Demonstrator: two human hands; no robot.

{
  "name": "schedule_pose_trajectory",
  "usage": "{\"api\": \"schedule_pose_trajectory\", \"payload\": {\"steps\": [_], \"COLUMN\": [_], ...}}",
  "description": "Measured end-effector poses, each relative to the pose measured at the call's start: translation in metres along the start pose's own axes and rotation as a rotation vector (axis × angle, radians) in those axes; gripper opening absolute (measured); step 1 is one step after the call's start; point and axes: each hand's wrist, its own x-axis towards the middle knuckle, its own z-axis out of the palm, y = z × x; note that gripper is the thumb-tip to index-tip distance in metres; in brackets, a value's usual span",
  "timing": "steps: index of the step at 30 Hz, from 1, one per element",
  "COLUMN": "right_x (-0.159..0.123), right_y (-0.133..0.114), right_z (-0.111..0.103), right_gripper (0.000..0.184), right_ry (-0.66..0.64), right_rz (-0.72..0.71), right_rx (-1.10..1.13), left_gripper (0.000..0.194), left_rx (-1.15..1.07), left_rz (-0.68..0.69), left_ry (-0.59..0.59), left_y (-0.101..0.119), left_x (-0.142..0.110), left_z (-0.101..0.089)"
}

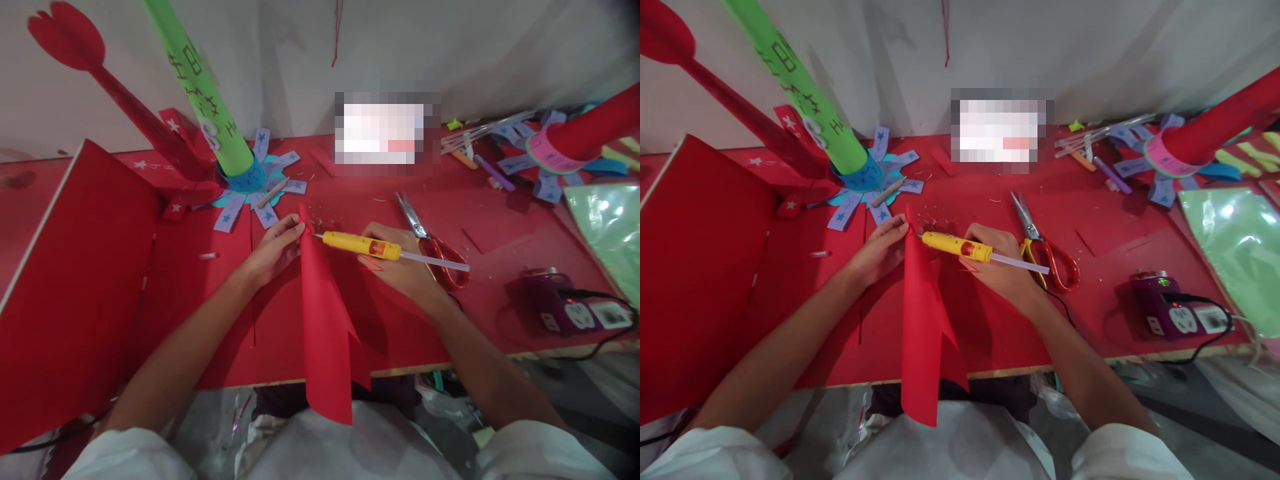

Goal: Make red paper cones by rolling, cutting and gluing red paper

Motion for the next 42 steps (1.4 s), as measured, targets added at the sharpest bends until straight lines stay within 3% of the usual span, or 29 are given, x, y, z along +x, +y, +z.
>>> {"api": "schedule_pose_trajectory", "payload": {"steps": [12,18,23,27,30,33,37,42], "right_x": [-0.014,-0.046,-0.082,-0.108,-0.122,-0.127,-0.122,-0.116], "right_y": [0.007,0.015,0.045,0.085,0.111,0.126,0.129,0.122], "right_z": [-0.007,-0.027,-0.056,-0.090,-0.108,-0.111,-0.102,-0.096], "right_gripper": [0.006,0.009,0.028,0.038,0.035,0.040,0.044,0.047], "right_ry": [0.022,0.201,0.418,0.494,0.465,0.433,0.414,0.354], "right_rz": [0.027,0.106,0.255,0.445,0.511,0.505,0.412,0.416], "right_rx": [-0.022,-0.096,-0.236,-0.487,-0.674,-0.801,-0.935,-1.082], "left_gripper": [0.034,0.036,0.034,0.030,0.032,0.030,0.026,0.028], "left_rx": [-0.003,-0.029,-0.043,-0.035,-0.050,-0.049,-0.042,-0.051], "left_rz": [0.004,-0.009,-0.030,-0.037,-0.042,-0.050,-0.039,-0.039], "left_ry": [-0.014,0.013,0.042,0.034,0.030,0.040,0.037,0.039], "left_y": [0.000,0.001,0.004,0.006,0.007,0.006,0.006,0.007], "left_x": [0.000,0.001,0.000,-0.001,-0.001,0.000,0.000,-0.002], "left_z": [-0.001,-0.002,-0.001,0.000,0.000,-0.001,-0.001,0.001]}}
